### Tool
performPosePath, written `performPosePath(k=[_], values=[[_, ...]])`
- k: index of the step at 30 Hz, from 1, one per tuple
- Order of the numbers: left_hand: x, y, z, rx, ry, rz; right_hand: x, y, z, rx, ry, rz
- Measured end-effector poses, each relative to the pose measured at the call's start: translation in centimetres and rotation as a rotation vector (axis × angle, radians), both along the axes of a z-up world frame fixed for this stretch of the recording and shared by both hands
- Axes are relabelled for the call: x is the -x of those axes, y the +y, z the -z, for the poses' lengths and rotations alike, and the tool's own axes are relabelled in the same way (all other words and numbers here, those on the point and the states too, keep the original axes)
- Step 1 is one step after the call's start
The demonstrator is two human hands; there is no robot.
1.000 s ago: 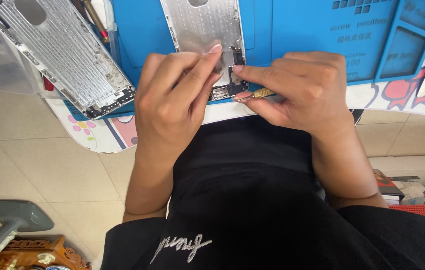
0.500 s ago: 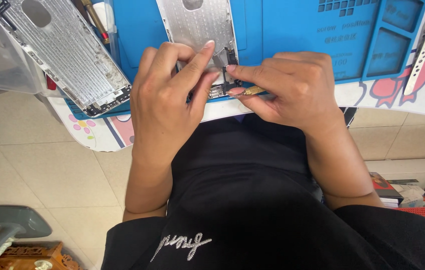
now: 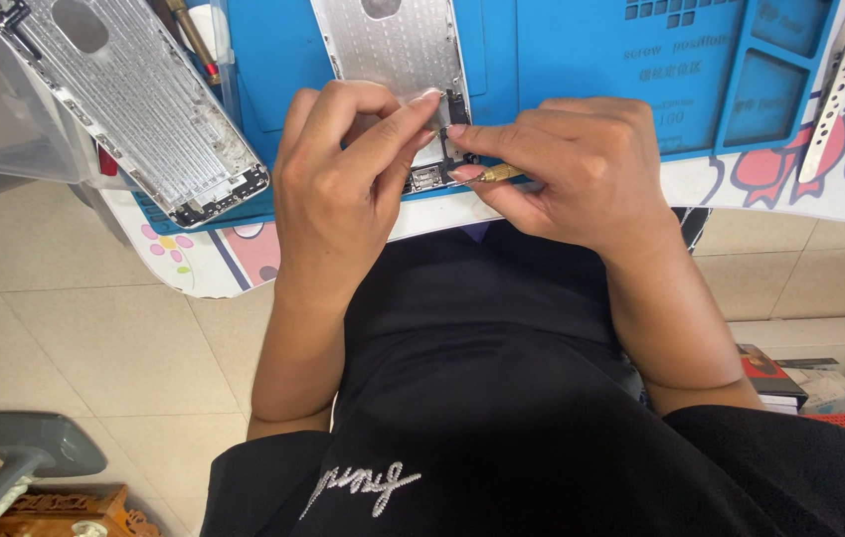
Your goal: Repairing a mobile phone by reassembling internal components on a repair bench.
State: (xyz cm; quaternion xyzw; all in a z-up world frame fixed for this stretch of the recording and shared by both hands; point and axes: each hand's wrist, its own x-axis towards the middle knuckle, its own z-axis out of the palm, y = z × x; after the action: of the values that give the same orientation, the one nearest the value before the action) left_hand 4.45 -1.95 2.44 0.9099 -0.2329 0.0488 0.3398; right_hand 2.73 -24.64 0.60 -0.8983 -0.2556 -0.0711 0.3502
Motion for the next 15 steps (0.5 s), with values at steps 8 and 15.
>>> performPosePath(k=[8,15], values=[[-0.36,0.14,0.17,-0.019,-0.022,0.040,0.01,0.06,0.00,0.011,-0.001,0.002],[-0.19,-0.05,0.72,0.013,0.000,0.011,0.06,0.04,-0.02,0.025,0.003,0.007]])
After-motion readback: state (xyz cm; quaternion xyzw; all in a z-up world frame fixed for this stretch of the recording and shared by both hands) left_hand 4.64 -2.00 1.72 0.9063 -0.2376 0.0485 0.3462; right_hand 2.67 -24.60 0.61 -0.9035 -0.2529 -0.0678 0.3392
